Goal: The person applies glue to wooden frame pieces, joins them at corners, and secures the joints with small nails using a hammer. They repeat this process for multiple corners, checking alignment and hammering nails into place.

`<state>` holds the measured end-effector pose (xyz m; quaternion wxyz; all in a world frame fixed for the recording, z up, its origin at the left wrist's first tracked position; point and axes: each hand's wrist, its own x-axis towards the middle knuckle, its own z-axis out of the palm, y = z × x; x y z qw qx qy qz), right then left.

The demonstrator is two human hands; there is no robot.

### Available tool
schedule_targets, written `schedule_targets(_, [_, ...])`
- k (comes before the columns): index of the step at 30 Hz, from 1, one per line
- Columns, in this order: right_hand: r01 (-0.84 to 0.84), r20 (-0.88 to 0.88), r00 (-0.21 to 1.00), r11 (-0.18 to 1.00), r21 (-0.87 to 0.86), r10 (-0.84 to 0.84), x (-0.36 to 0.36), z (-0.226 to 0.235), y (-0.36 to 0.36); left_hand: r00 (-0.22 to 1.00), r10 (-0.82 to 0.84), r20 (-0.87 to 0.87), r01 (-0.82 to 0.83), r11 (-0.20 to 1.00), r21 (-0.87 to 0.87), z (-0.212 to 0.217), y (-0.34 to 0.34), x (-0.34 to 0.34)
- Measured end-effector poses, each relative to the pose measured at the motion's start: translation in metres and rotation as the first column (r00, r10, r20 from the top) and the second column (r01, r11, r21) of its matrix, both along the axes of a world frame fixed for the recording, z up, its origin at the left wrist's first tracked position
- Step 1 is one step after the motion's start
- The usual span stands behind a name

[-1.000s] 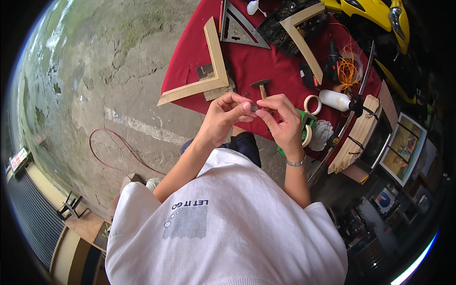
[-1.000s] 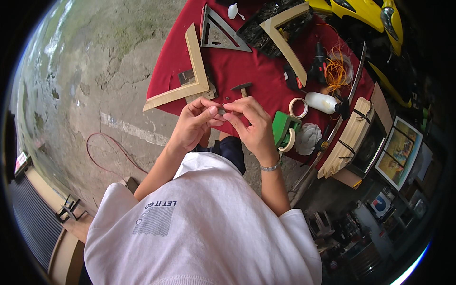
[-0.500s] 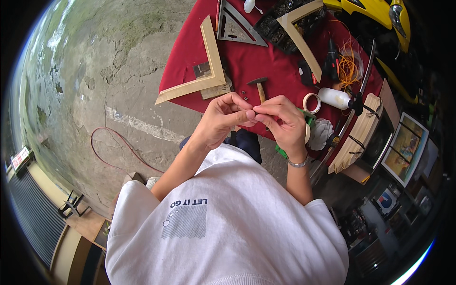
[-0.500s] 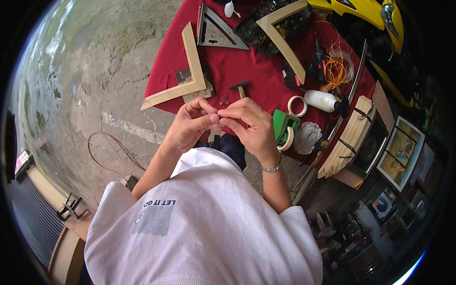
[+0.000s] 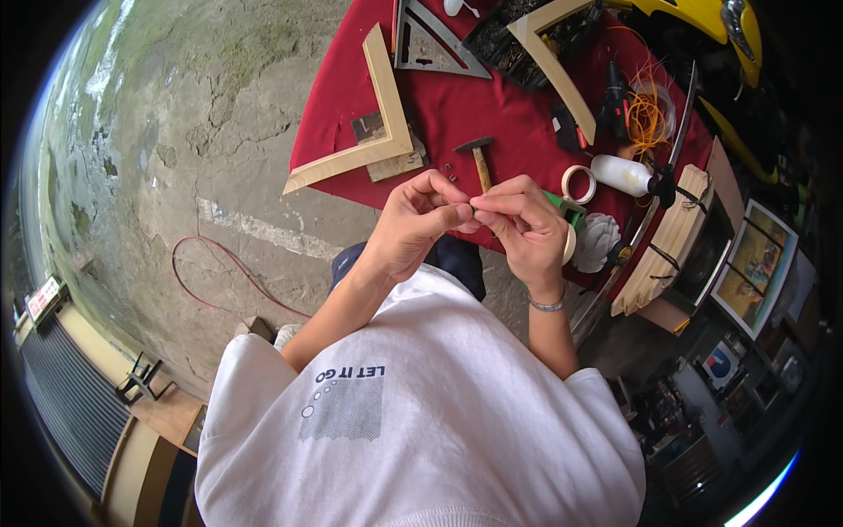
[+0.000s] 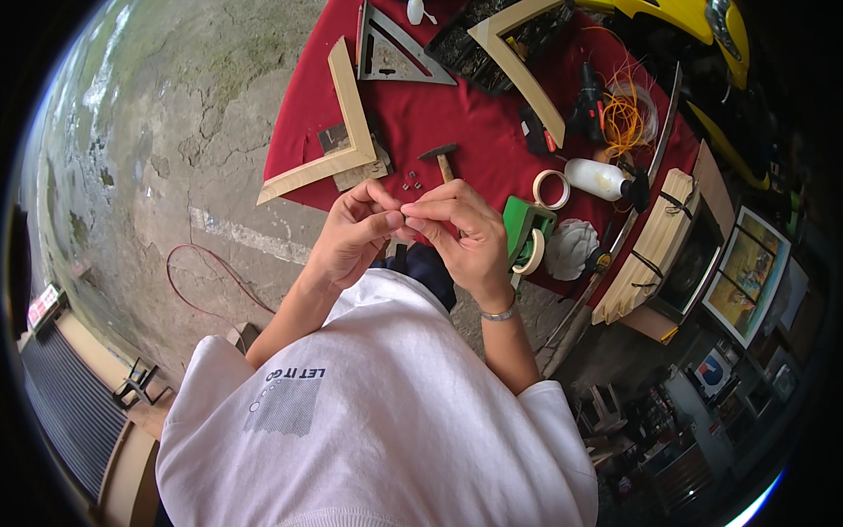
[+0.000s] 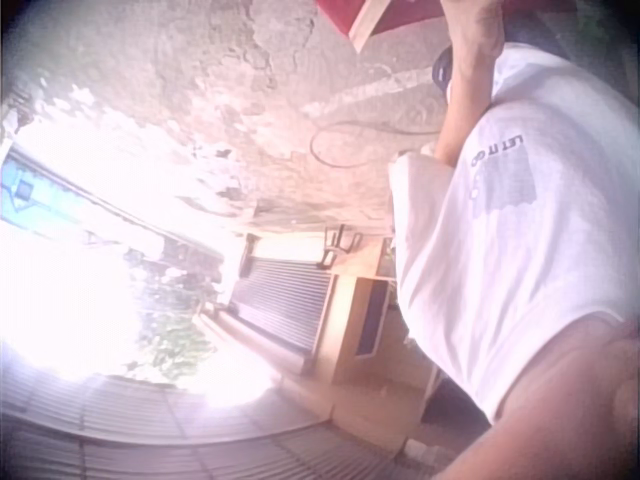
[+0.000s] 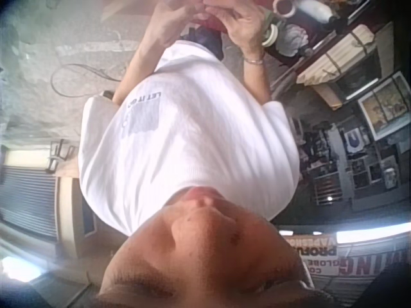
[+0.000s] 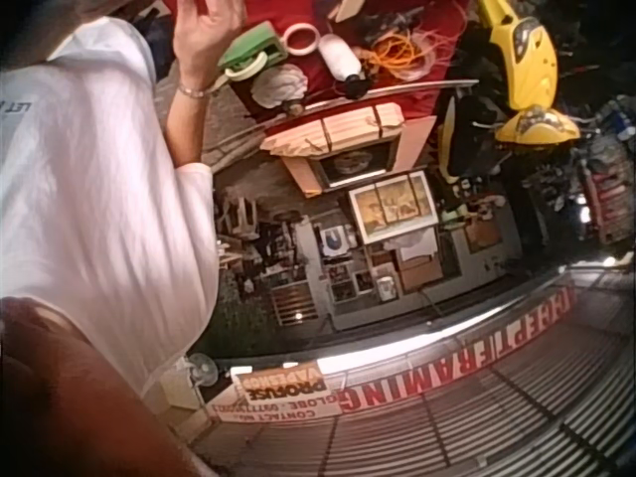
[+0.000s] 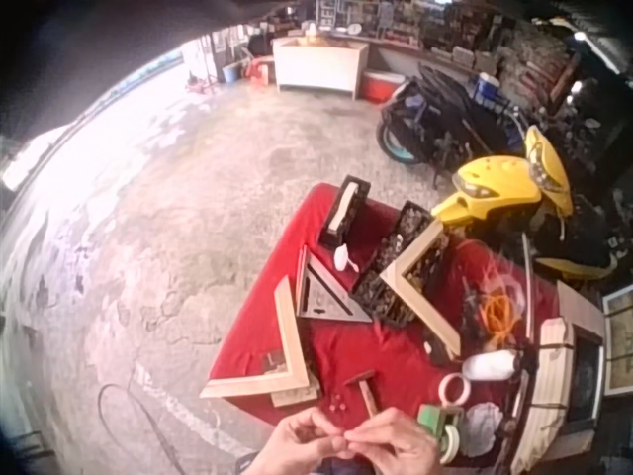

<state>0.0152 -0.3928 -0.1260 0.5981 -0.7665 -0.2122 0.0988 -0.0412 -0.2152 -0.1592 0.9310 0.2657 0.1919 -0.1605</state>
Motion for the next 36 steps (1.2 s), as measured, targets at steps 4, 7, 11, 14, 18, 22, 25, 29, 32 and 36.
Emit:
schedule_targets(4, [0.000, -0.018, 1.000, 1.000, 0.015, 0.000, -0.003, -0.005, -0.001, 0.999, 0.006, -0.035, -0.006, 1.000, -0.007, -0.001, 0.000, -0.004])
schedule_targets(7, [-0.035, -0.001, 0.999, 0.999, -0.005, 0.035, -0.003, -0.009, -0.004, 0.998, 0.004, -0.060, -0.004, 1.000, 0.010, -0.003, 0.000, -0.006])
schedule_targets(11, [-0.100, 0.042, 0.994, 0.993, -0.064, 0.103, 0.000, -0.005, -0.003, 0.999, 0.020, -0.042, -0.019, 1.000, 0.003, -0.004, -0.001, -0.009])
schedule_targets(14, [-0.093, -0.038, 0.995, 0.996, 0.001, 0.093, -0.003, -0.011, -0.003, 1.000, 0.008, -0.026, -0.009, 1.000, -0.023, -0.006, 0.001, -0.009])
schedule_targets(18, [-0.095, -0.109, 0.989, 0.992, 0.079, 0.103, -0.005, -0.015, -0.002, 1.000, 0.005, -0.030, -0.006, 1.000, -0.023, -0.005, 0.003, -0.010])
schedule_targets(22, [-0.091, -0.097, 0.990, 0.993, 0.079, 0.098, -0.007, -0.014, 0.000, 0.999, 0.032, -0.018, -0.032, 0.999, -0.007, -0.005, 0.002, -0.013])
schedule_targets(25, [-0.078, -0.070, 0.994, 0.995, 0.069, 0.083, -0.009, -0.015, 0.001, 0.999, 0.046, 0.011, -0.046, 0.999, 0.002, -0.009, 0.002, -0.014])
schedule_targets(29, [-0.036, -0.071, 0.997, 0.997, 0.074, 0.042, -0.013, -0.018, 0.005, 0.998, 0.068, 0.013, -0.068, 0.998, -0.005, -0.012, 0.001, -0.016])
schedule_targets(32, [-0.008, -0.085, 0.996, 0.996, 0.085, 0.015, -0.018, -0.024, 0.006, 0.997, 0.079, 0.008, -0.079, 0.997, -0.012, -0.014, 0.000, -0.018])
schedule_targets(36, [0.066, -0.237, 0.971, 0.981, 0.183, -0.022, -0.023, -0.026, 0.010, 0.996, 0.090, 0.001, -0.090, 0.995, 0.047, -0.022, -0.002, -0.021])
